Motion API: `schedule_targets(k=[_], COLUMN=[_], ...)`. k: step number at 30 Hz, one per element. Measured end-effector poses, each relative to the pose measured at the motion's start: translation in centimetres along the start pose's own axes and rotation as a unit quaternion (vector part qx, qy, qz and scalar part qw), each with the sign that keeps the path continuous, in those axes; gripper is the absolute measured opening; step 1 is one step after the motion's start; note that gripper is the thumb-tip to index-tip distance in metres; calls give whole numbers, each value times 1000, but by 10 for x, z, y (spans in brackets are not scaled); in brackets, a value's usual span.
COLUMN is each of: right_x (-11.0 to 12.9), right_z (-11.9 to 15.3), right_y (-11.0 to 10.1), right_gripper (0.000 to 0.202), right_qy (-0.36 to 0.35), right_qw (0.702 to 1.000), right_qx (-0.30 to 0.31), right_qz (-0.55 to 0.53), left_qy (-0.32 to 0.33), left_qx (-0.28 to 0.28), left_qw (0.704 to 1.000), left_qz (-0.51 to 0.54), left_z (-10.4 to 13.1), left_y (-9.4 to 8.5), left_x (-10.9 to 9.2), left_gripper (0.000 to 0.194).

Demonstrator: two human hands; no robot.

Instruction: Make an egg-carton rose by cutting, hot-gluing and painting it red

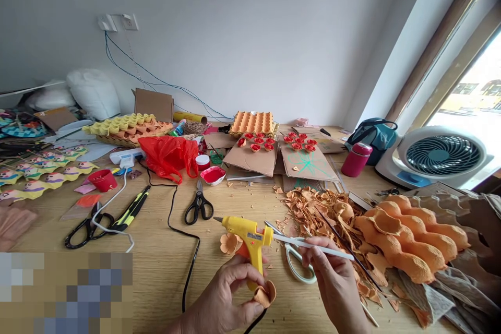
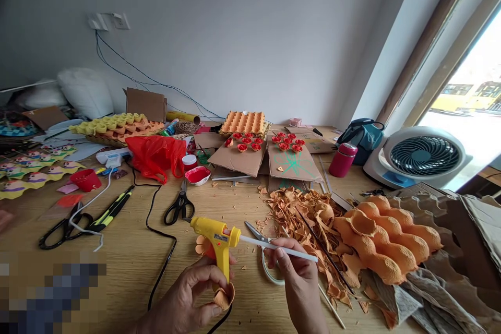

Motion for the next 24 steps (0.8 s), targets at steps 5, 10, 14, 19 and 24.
schedule_targets(k=[5, 10, 14, 19, 24], right_x=[-3, -2, -3, -7, -8], right_z=[-2, 0, 3, 4, 6], right_y=[-4, -1, 1, 0, 8], right_gripper=[27, 24, 23, 24, 27], right_qy=[-11, -35, -40, -14, -13], right_qw=[1000, 999, 999, 1000, 999], right_qx=[-19, -18, -17, 0, 20], right_qz=[5, 26, 26, 23, 34], left_qy=[2, 4, 18, 21, 24], left_qx=[-3, 0, 8, 7, 5], left_qw=[1000, 999, 999, 999, 998], left_qz=[-27, -36, -33, -33, -49], left_z=[0, 0, 1, 0, 1], left_y=[0, 0, 2, 2, 4], left_x=[3, 3, 1, 2, 0], left_gripper=[16, 17, 15, 17, 18])
Point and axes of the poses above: each hand's wrist, its own z-axis away from the middle knuckle, its own y-axis out of the palm, x = y × z, the point moved 3 cm from there along -z, towards the middle knuckle, and after that the axes turned 8 degrees about -z, right-handed, at the moved point
